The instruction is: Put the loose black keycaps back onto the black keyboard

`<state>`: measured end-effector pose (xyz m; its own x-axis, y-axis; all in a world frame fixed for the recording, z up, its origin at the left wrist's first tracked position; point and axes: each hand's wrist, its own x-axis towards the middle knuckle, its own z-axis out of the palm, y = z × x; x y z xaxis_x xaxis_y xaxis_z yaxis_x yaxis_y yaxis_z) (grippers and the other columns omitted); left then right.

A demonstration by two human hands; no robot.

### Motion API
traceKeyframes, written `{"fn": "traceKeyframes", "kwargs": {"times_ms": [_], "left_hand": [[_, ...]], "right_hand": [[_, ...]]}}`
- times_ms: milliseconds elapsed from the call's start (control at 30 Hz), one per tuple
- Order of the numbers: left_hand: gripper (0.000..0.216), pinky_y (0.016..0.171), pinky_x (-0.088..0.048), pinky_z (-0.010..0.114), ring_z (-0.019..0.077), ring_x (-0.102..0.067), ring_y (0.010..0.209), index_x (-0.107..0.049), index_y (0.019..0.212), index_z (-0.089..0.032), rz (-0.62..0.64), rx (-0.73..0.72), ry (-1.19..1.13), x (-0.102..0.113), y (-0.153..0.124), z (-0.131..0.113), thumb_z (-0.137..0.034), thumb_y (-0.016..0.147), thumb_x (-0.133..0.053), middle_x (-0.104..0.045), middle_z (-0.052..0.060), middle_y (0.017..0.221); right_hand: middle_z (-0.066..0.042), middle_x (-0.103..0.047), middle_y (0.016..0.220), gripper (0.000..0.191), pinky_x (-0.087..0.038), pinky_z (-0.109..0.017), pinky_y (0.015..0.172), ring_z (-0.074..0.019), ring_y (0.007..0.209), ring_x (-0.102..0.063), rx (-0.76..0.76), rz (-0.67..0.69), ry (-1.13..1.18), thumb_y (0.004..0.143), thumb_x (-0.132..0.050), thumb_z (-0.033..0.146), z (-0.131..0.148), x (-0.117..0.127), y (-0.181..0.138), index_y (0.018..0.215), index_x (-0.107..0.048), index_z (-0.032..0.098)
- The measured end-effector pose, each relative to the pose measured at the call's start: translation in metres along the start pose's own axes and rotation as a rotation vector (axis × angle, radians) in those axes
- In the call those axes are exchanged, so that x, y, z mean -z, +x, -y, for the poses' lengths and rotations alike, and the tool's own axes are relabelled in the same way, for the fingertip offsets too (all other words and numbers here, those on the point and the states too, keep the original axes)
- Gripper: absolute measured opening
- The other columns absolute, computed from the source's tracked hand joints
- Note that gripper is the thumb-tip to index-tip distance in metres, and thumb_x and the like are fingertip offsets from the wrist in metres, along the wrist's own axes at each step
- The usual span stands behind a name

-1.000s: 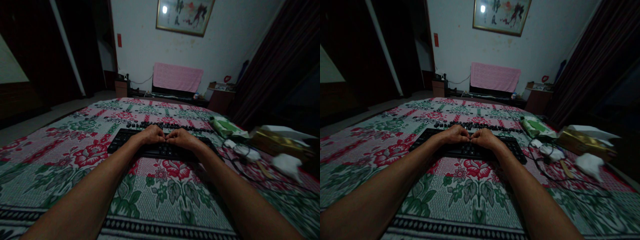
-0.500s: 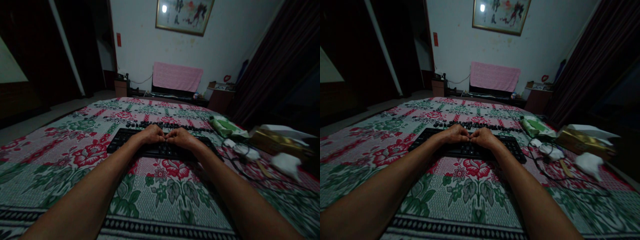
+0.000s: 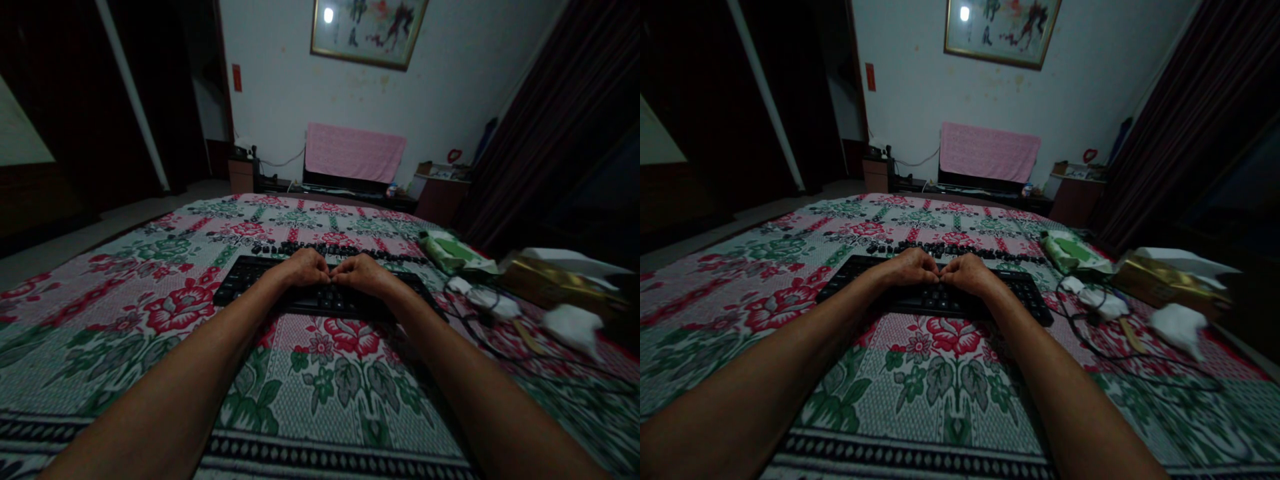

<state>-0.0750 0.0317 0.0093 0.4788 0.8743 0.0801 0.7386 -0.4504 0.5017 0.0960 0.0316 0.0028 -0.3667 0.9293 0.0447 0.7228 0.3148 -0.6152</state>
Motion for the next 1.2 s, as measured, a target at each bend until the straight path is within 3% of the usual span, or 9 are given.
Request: {"fn": "traceKeyframes", "kwargs": {"times_ms": [500, 633, 767, 900, 1033, 1200], "left_hand": [[0.025, 0.054, -0.037, 0.018, 0.0107, -0.053, 0.061, -0.068, 0.076, -0.015, -0.015, 0.034, -0.042, -0.001, 0.001, 0.0, -0.027, 0.059, -0.055, -0.063, 0.0, 0.062], [0.029, 0.055, -0.04, 0.019, 0.0113, -0.054, 0.06, -0.067, 0.081, -0.014, -0.132, 0.108, -0.123, 0.005, -0.001, 0.006, -0.031, 0.063, -0.051, -0.064, 0.001, 0.066], [0.027, 0.07, -0.041, 0.022, 0.0153, -0.057, 0.076, -0.068, 0.082, -0.019, -0.244, 0.113, 0.126, 0.02, -0.005, 0.014, -0.027, 0.066, -0.048, -0.066, 0.002, 0.078], [0.028, 0.08, -0.039, 0.024, 0.0179, -0.055, 0.089, -0.066, 0.086, -0.025, -0.198, 0.236, 0.365, 0.032, -0.012, 0.019, -0.026, 0.062, -0.052, -0.065, 0.003, 0.09], [0.028, 0.079, -0.04, 0.027, 0.0194, -0.056, 0.088, -0.066, 0.086, -0.026, -0.094, 0.318, 0.429, 0.036, -0.017, 0.02, -0.025, 0.063, -0.051, -0.064, 0.005, 0.091], [0.026, 0.077, -0.041, 0.027, 0.0201, -0.057, 0.085, -0.067, 0.082, -0.022, -0.106, 0.326, 0.406, 0.034, -0.015, 0.023, -0.021, 0.064, -0.048, -0.065, 0.008, 0.087]], "right_hand": [[-0.001, -0.066, 0.067, 0.021, -0.038, -0.017, 0.052, -0.0097, 0.057, -0.054, 0.047, -0.003, -0.093, 0.063, -0.056, 0.024, 0.004, 0.0, -0.002, 0.077, -0.069, 0.014], [0.0, -0.067, 0.074, 0.026, -0.04, -0.018, 0.056, -0.0118, 0.066, -0.057, 0.06, -0.053, -0.051, 0.068, -0.053, 0.031, -0.004, 0.002, -0.001, 0.083, -0.068, 0.016], [-0.001, -0.067, 0.078, 0.026, -0.042, -0.02, 0.062, -0.0138, 0.072, -0.058, 0.049, -0.201, -0.117, 0.071, -0.05, 0.033, -0.009, 0.005, -0.001, 0.084, -0.067, 0.018], [-0.003, -0.065, 0.091, 0.024, -0.041, -0.022, 0.075, -0.0145, 0.083, -0.057, 0.107, -0.325, -0.31, 0.071, -0.049, 0.025, -0.014, 0.009, -0.003, 0.087, -0.066, 0.019], [-0.004, -0.063, 0.095, 0.027, -0.039, -0.023, 0.081, -0.0155, 0.09, -0.055, 0.088, -0.276, -0.449, 0.07, -0.048, 0.021, -0.02, 0.014, -0.005, 0.091, -0.065, 0.02], [-0.004, -0.061, 0.1, 0.032, -0.037, -0.023, 0.083, -0.0161, 0.094, -0.054, 0.066, -0.248, -0.534, 0.071, -0.045, 0.016, -0.025, 0.015, -0.003, 0.097, -0.063, 0.021]]}}
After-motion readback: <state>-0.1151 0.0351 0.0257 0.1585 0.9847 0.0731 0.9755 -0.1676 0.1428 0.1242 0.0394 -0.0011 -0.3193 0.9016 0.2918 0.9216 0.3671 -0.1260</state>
